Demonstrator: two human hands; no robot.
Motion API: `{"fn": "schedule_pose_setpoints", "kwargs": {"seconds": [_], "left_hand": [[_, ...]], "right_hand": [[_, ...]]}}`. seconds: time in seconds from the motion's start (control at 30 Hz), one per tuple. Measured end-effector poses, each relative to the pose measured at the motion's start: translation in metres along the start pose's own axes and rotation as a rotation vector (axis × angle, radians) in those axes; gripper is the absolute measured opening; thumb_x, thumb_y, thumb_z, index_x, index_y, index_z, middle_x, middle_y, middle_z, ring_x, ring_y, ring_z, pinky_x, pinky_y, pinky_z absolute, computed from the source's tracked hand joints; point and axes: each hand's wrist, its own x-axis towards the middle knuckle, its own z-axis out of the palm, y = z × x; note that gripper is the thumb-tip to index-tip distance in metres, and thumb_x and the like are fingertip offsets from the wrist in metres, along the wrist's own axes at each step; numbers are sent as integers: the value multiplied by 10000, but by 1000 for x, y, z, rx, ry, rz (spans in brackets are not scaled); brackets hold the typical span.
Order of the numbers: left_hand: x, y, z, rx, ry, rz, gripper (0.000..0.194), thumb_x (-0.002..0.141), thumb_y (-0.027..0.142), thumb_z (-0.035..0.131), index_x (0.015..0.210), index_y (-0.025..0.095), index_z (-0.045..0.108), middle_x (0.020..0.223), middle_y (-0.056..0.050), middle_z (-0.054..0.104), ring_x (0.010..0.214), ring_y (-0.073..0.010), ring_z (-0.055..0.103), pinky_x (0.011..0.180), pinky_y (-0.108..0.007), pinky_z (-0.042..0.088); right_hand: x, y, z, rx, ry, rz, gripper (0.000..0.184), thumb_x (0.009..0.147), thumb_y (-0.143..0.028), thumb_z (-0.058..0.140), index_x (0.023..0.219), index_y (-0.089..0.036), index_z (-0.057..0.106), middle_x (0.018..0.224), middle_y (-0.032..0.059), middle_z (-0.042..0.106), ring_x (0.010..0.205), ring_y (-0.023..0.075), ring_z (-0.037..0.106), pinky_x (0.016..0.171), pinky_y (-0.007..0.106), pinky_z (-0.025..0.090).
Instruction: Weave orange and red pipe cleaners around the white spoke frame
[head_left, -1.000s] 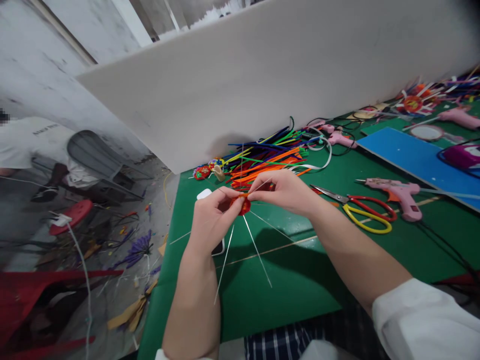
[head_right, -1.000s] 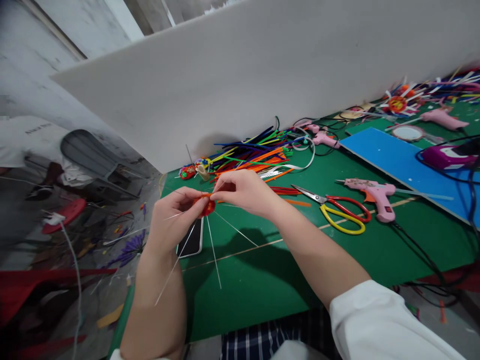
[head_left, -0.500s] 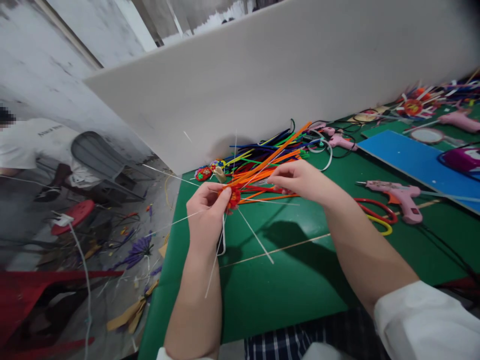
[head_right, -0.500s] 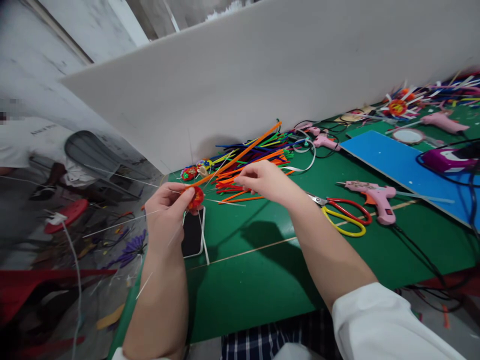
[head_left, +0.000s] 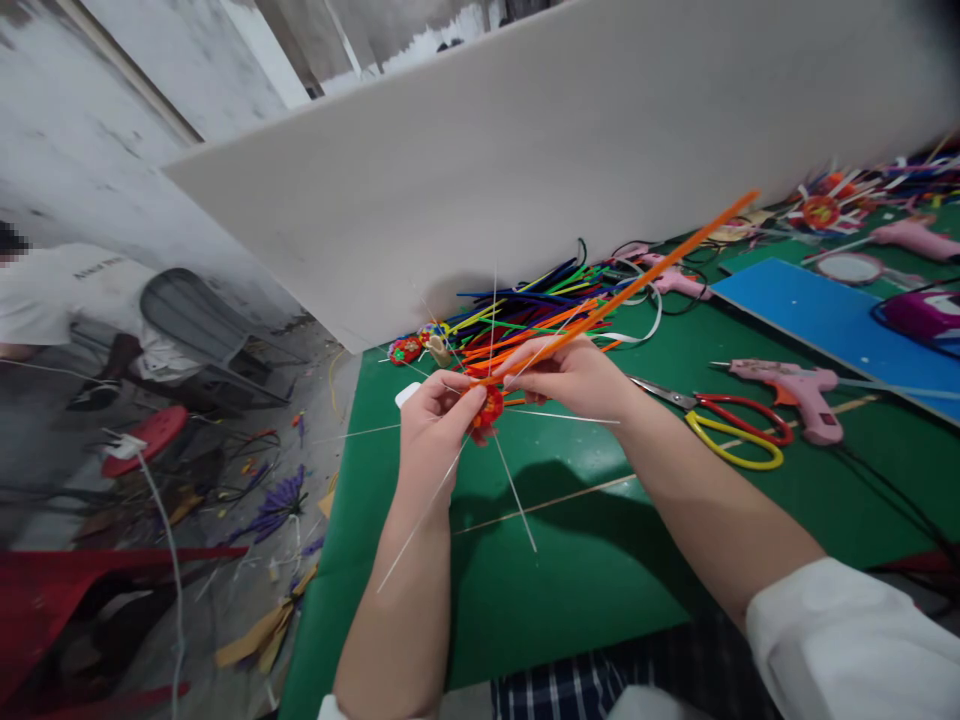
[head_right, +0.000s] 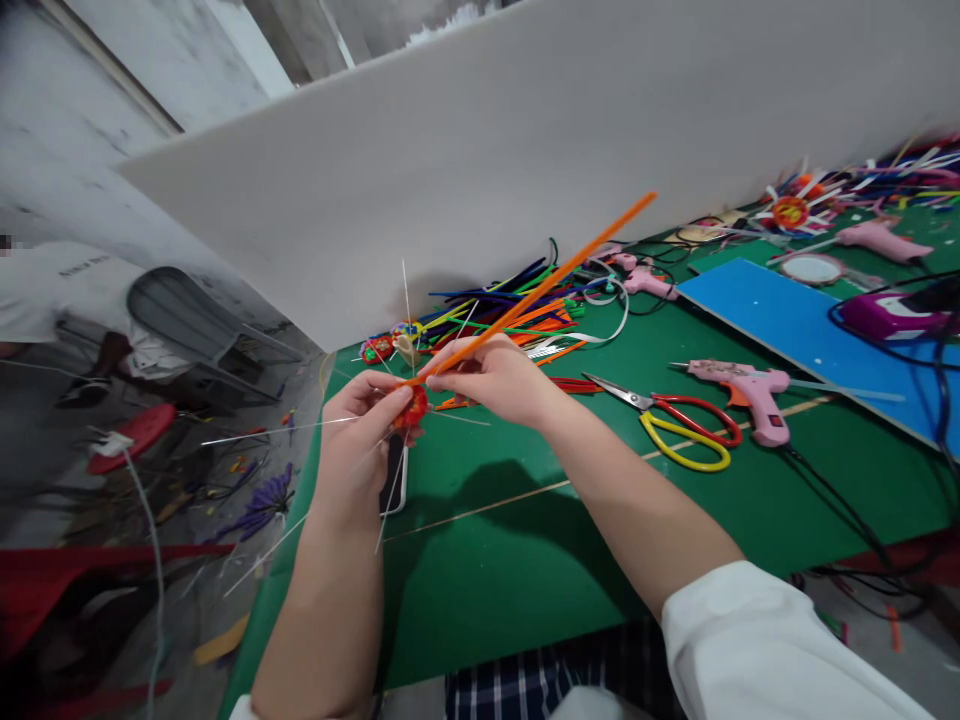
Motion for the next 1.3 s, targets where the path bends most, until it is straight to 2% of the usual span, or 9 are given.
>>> {"fn": "schedule_pose_setpoints", "kwargs": {"seconds": [0.27,0.47,0.67,1.07,1.3], "left_hand": [[0,-1,3,39,-13,-2,178,678,273,665,745,165,541,540,48,575,390,-91,536,347,-185,430],[-3,0,7,173,-31,29,157,707,278,634,754,161,540,534,29,589,424,-88,535,380,-179,410],[-5,0,10,260,-26,76,123,736,268,601,760,164,540,547,21,584,464,-96,545,419,-190,419],[-4,-2,10,253,-52,57,120,740,258,593,757,163,521,544,24,571,461,-89,533,420,-184,412],[-4,-3,9,244,-107,8,133,737,271,593,759,163,518,563,13,586,465,-94,537,416,-191,412]], "right_hand": [[0,2,-6,-34,-64,11,161,717,-291,636,777,-142,648,665,-2,580,563,79,496,479,200,394],[2,6,-10,9,-113,106,178,713,-311,637,760,-139,633,625,-10,557,536,80,480,462,206,370],[3,8,-12,-41,-78,94,208,688,-327,655,771,-137,639,669,-7,592,583,84,514,507,207,398],[2,5,-19,43,-168,177,160,689,-266,653,763,-124,645,658,3,583,566,76,498,467,181,370],[4,13,-23,70,-208,138,109,677,-221,667,741,-133,662,629,-16,585,562,68,511,484,176,392]]}}
